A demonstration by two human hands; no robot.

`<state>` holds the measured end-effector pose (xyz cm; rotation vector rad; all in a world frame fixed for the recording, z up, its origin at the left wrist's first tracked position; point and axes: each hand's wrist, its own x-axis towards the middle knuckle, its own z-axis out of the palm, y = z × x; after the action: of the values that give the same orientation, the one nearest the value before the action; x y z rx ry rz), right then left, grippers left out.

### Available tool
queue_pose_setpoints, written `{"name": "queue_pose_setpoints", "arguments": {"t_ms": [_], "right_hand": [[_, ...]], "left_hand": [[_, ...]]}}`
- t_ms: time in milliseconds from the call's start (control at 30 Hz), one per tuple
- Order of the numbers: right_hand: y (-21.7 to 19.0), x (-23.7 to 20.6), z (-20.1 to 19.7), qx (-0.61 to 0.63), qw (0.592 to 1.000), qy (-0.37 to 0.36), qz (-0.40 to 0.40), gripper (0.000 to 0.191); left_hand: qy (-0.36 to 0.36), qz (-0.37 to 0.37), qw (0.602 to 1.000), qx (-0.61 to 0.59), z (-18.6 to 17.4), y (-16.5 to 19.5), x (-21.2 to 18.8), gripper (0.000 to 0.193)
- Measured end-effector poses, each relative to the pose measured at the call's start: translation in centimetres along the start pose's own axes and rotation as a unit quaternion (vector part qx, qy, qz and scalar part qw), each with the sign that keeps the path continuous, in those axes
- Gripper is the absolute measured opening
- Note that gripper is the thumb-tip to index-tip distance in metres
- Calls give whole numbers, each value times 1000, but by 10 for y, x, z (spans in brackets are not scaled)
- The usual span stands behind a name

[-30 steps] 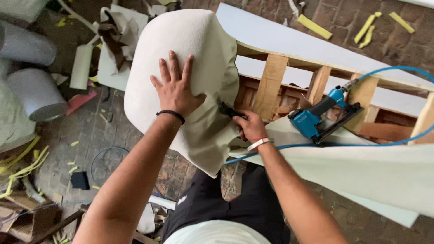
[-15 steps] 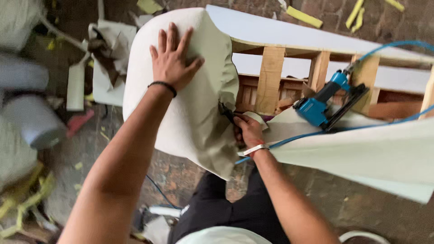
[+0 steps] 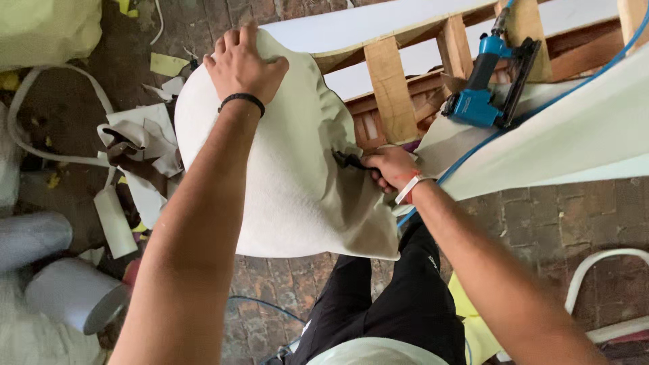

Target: The person stretches and staples a white fabric cover over a wooden furniture frame using a pneumatic staple gun. They smooth the fabric, fold edges, and trim excess material with a utility knife.

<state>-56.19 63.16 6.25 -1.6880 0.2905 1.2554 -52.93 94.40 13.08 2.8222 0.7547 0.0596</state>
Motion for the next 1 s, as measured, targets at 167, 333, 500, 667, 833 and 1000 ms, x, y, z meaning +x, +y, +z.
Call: {"name": "queue_pose_setpoints", "arguments": {"t_ms": [167,333,500,667,833,1000], "right_hand": [[-17,9,-11,27,996,-26,82,15],[-46,10,-14,-60,990,-29,121,24],[-36,0,6,-4,997,3,78,12],[-33,26,-10,72,983,-35,163,7],[2,24,9,158,980,6,119,13],[65,8,67,-17,984,165,-68,37]], "left_hand": [[-6,-4,1000,13,2,-1,0,70],[-3,9,1000,7,2,-1,-1,72],[10,-2,1000,19,5,2,-2,74],[6,-10,1000,21,8,3,-5,73],[44,12,999,29,7,3,-7,76],[30,5,999,16,5,5,-6,78]]}}
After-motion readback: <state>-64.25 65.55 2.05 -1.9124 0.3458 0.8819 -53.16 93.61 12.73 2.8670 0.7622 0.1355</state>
